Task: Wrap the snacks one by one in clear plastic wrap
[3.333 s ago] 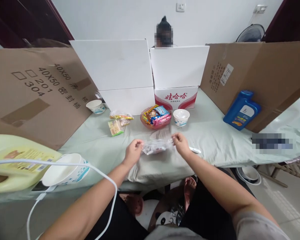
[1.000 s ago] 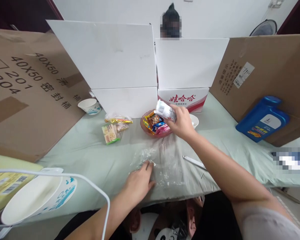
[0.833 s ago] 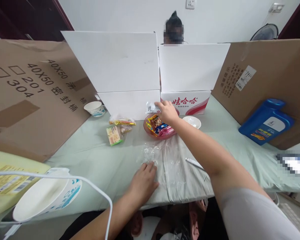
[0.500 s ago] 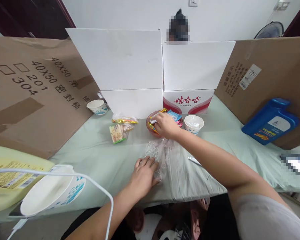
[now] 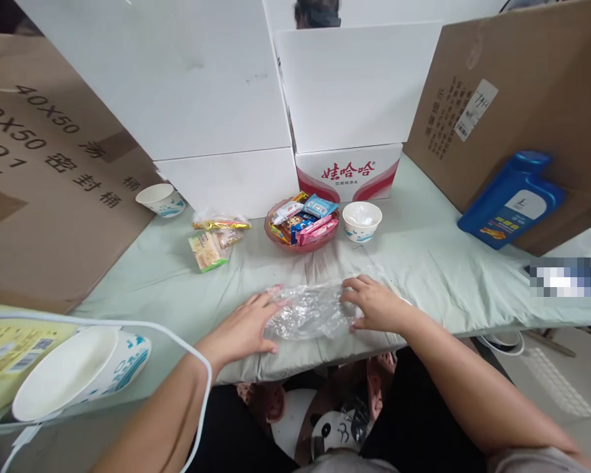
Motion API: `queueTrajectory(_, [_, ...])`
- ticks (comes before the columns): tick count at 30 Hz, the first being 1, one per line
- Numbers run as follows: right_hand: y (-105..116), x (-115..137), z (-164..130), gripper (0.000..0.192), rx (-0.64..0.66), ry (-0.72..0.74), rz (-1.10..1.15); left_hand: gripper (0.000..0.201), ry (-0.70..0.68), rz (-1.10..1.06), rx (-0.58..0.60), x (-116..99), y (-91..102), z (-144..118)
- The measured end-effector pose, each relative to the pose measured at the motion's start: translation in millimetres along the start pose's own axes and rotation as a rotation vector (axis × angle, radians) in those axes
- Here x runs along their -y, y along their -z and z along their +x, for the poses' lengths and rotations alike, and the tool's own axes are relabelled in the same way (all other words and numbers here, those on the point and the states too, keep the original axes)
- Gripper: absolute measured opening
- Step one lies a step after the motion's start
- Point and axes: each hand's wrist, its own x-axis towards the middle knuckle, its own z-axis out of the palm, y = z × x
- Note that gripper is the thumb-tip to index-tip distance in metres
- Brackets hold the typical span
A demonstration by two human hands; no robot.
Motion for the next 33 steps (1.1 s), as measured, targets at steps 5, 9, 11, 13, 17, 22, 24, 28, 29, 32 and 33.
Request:
queueTrajectory(5, [-1, 12, 5, 0.023, -0.038, 0.172, 0.164, 0.097, 0.2, -0.089, -0.088, 1, 1.1, 8])
queueTrajectory(9, [-2, 10, 1, 0.023, 0.078, 0.194, 0.191, 0.09, 0.343, -0.076, -0.085, 2, 3.1, 9])
queueTrajectory(11, [-2, 6, -1, 0.023, 0.099, 0.176, 0.175, 0.079, 0.271, -0.055, -0.079, 1, 5.9, 6])
queueTrajectory(13, [-1, 4, -2, 0.026, 0.07, 0.143, 0.175, 0.066, 0.119, -0.063, -0.047, 1, 8.4, 2])
queueTrajectory(17, [-1, 11, 1, 0.047, -0.036, 0.177, 0.194, 0.061, -0.087, -0.096, 0.08, 3, 6.8, -2])
queueTrajectory(22, [-7, 18, 6, 0.022, 0.039, 0.289, 0.279, 0.013, -0.12, -0.069, 0.076, 4, 2.8, -2])
queueTrajectory(24, [-5, 11, 4, 0.02, 0.071, 0.226, 0.332, 0.012, -0.126, -0.133, 0.08, 4, 6.7, -5])
queueTrajectory(28, [3, -7, -3, 0.015, 0.173, 0.061, 0.386, 0.005, -0.036, -0.5, 0.253, 8, 16.3, -13])
queueTrajectory(29, [4, -9, -4, 0.013, 0.2, 0.029, 0.399, 0.005, -0.012, -0.626, 0.32, 9, 16.8, -14])
queueTrajectory(32, [2, -8, -3, 0.033, 0.221, -0.05, 0.472, 0.009, 0.021, -0.868, 0.386, 12, 12.4, -8])
queueTrajectory(33, [-1, -6, -2, 0.045, 0.197, -0.066, 0.501, 0.011, 0.031, -0.879, 0.348, 12, 9.7, -4])
